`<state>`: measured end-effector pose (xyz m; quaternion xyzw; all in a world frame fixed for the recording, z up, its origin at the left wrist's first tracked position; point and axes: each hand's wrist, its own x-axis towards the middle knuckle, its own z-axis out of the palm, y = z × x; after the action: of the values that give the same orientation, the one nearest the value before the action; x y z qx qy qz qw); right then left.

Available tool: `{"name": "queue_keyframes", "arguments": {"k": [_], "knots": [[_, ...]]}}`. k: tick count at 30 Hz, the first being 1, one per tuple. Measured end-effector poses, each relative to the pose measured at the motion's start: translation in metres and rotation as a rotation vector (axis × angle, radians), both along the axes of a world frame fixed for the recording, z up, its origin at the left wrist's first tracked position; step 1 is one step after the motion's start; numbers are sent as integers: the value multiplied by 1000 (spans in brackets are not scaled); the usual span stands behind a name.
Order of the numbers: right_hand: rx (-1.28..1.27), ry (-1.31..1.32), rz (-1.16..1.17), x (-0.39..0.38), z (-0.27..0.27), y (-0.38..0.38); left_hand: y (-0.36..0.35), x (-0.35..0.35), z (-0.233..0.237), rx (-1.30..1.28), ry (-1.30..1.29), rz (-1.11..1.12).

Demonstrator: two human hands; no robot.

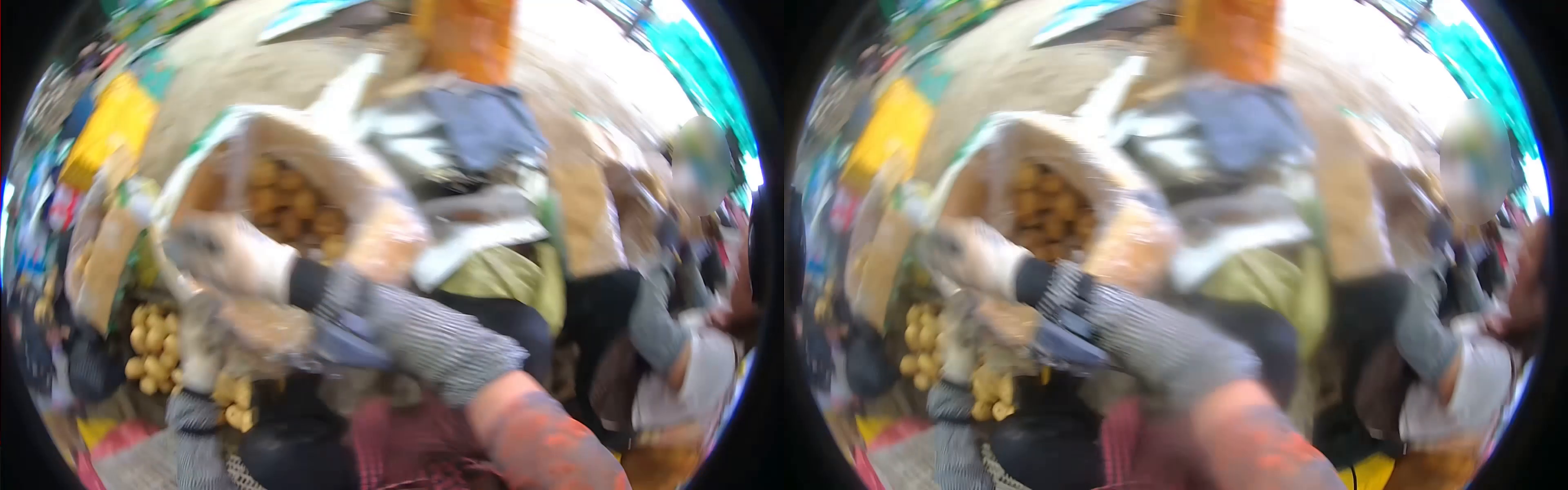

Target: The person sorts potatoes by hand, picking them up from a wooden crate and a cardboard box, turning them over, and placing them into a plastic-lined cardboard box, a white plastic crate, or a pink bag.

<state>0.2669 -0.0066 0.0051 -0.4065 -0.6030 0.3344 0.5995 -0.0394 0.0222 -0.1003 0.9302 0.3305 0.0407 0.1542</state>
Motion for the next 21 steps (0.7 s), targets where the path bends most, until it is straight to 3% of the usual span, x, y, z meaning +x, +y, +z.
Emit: {"name": "queue_keyframes", "arguments": {"k": [1,2,3,5,6,7,8,9,10,11,14,17,20,21], "knots": [[-74,-440,218,-16,-4,3,26,-22,-45,361,228,-167],[-54,-602,302,-24,11,-20,21,9,-32,232,99,-85],[-150,-717,554,-22,12,-19,10,46,-6,118,-51,-1],[-288,-925,811,-8,-25,-15,11,80,18,94,-219,32],[-426,-1116,956,2,-49,1,12,84,24,244,-315,-45],[-578,-1218,953,20,-46,16,17,83,15,252,-371,-46],[-537,-1315,817,41,-77,32,19,81,6,257,-428,-55],[-822,-1412,815,46,-78,60,21,76,-4,246,-454,-49],[-737,-1458,709,56,-75,75,20,72,-12,233,-479,-46],[-734,-1540,492,65,-106,97,23,69,-20,224,-508,-43],[-787,-1301,213,49,-124,147,28,65,-33,239,-659,-86],[-620,-1399,158,28,-173,169,29,59,-37,212,-700,-118],[-431,-1817,180,26,-252,189,32,54,-29,190,-739,-153],[-508,-1862,182,14,-211,185,31,53,-32,179,-774,-153]]}}
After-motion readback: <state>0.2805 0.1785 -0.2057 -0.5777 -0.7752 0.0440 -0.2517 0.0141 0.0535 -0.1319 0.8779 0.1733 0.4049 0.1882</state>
